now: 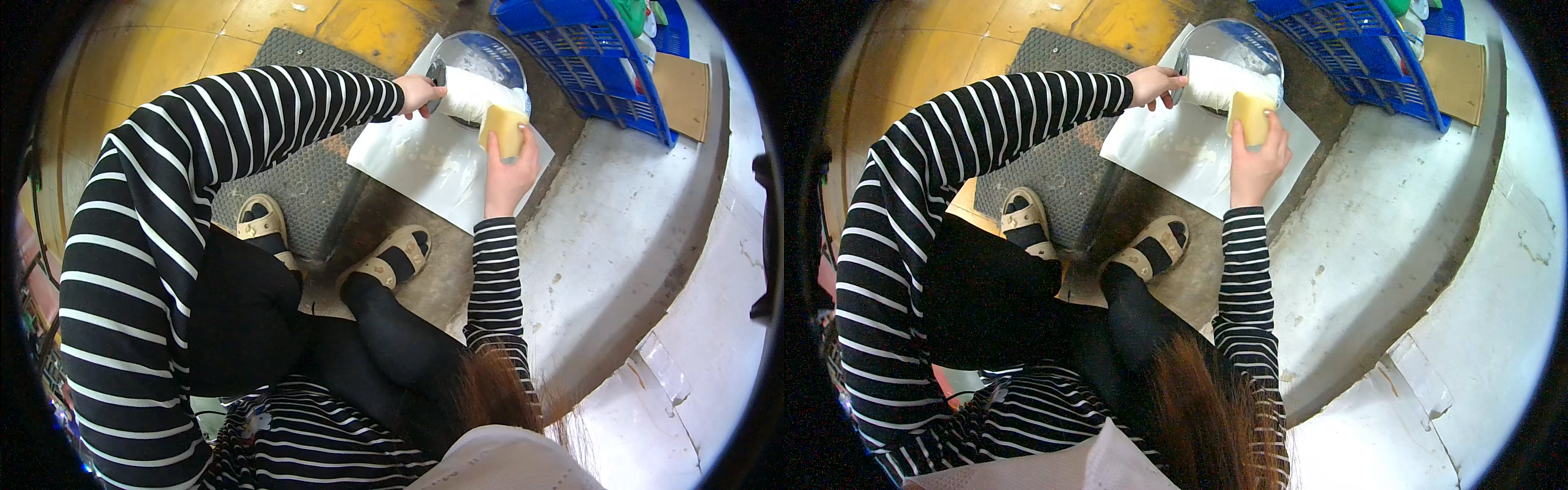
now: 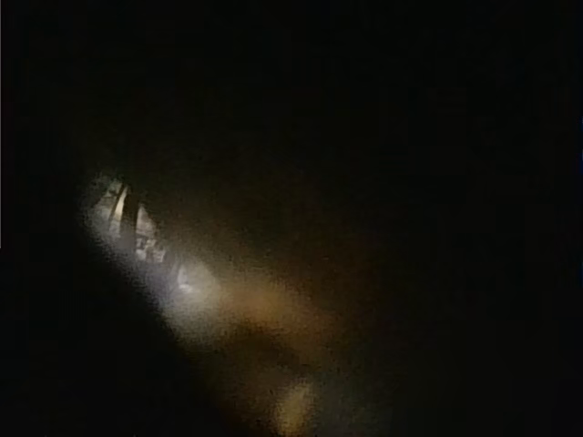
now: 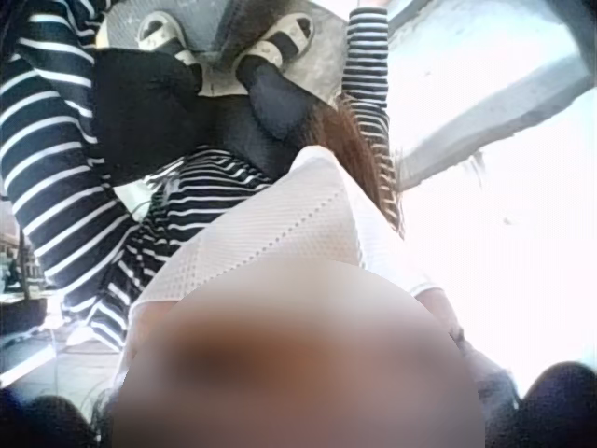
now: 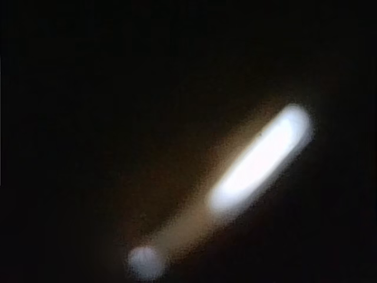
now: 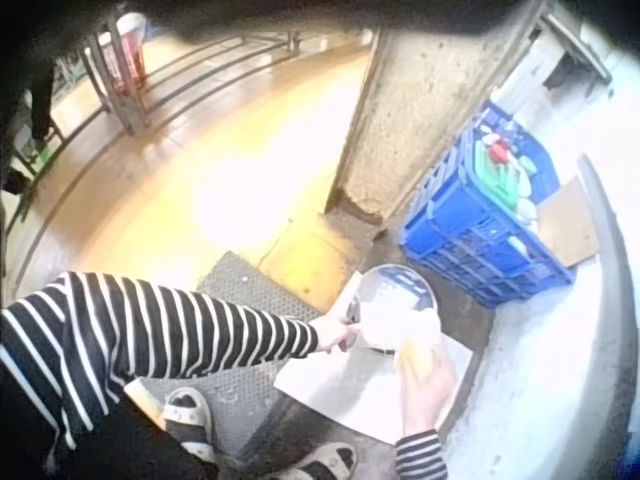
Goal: The person sits on the floor and uses a yellow sponge to wipe a white spool of thread. They rotate the spool to clean different sides and also wipe the white paper beneath it.
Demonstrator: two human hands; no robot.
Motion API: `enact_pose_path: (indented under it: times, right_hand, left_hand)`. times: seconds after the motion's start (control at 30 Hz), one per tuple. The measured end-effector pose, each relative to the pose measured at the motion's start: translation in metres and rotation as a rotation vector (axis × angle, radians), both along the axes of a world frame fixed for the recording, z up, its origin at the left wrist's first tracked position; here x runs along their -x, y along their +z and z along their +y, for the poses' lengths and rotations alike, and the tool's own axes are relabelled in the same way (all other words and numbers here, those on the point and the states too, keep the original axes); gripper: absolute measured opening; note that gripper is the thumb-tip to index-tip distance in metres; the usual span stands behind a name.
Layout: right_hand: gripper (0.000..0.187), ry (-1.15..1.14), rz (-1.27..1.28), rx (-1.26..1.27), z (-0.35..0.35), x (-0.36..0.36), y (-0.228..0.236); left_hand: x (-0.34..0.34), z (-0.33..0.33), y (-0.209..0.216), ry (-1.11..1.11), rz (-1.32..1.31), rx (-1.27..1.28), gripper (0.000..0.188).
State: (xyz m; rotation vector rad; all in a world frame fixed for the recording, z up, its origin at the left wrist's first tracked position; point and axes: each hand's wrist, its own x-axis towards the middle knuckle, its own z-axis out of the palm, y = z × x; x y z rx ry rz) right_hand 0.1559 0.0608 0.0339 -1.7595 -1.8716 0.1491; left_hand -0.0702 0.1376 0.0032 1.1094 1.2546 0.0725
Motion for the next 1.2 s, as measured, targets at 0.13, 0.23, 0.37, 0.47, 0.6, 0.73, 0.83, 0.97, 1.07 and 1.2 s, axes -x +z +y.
enact_pose_path:
  times: [0.13, 0.23, 0.37, 0.47, 0.6, 0.73, 0.83, 0.97, 1.07, 1.2]
  right_hand:
    - [0.052, -0.054, -0.009, 0.083, -0.014, 0.006, -0.005]
    - [0.051, -0.056, -0.015, 0.118, -0.026, 0.007, -0.009]
    - [0.049, -0.020, -0.047, 0.083, -0.029, 0.005, -0.009]
    - [0.047, 0.005, -0.066, 0.064, -0.027, 0.002, -0.005]
    - [0.046, -0.027, -0.014, 0.041, -0.030, -0.005, 0.002]
    - [0.045, -0.233, 0.225, 0.123, -0.035, -0.023, 0.006]
    - [0.044, -0.281, 0.383, 0.072, -0.033, -0.043, 0.006]
    - [0.046, -0.348, 0.405, 0.047, -0.032, -0.062, 0.006]
    - [0.047, -0.390, 0.498, 0.062, -0.031, -0.069, 0.007]
    - [0.044, -0.387, 0.455, 0.060, -0.035, -0.073, 0.009]
  left_hand:
    - [-0.001, -0.002, -0.001, -0.002, -0.011, -0.038, 0.061]
    - [-0.003, -0.003, -0.001, 0.030, -0.016, -0.023, 0.059]
    - [-0.003, -0.001, -0.005, 0.015, 0.007, -0.001, 0.055]
    - [-0.003, 0.000, -0.010, 0.042, 0.007, 0.012, 0.056]
    - [0.001, -0.005, -0.010, 0.266, -0.134, 0.057, 0.062]
    - [-0.006, -0.016, -0.002, 0.759, -0.285, -0.038, 0.073]
    - [-0.009, -0.009, 0.003, 0.994, -0.355, 0.163, 0.072]
    - [-0.007, -0.005, 0.004, 0.703, -0.228, 0.297, 0.056]
    - [-0.006, -0.009, 0.003, 0.587, -0.224, 0.207, 0.050]
    - [-0.013, -0.011, 0.003, 0.599, -0.297, 0.247, 0.049]
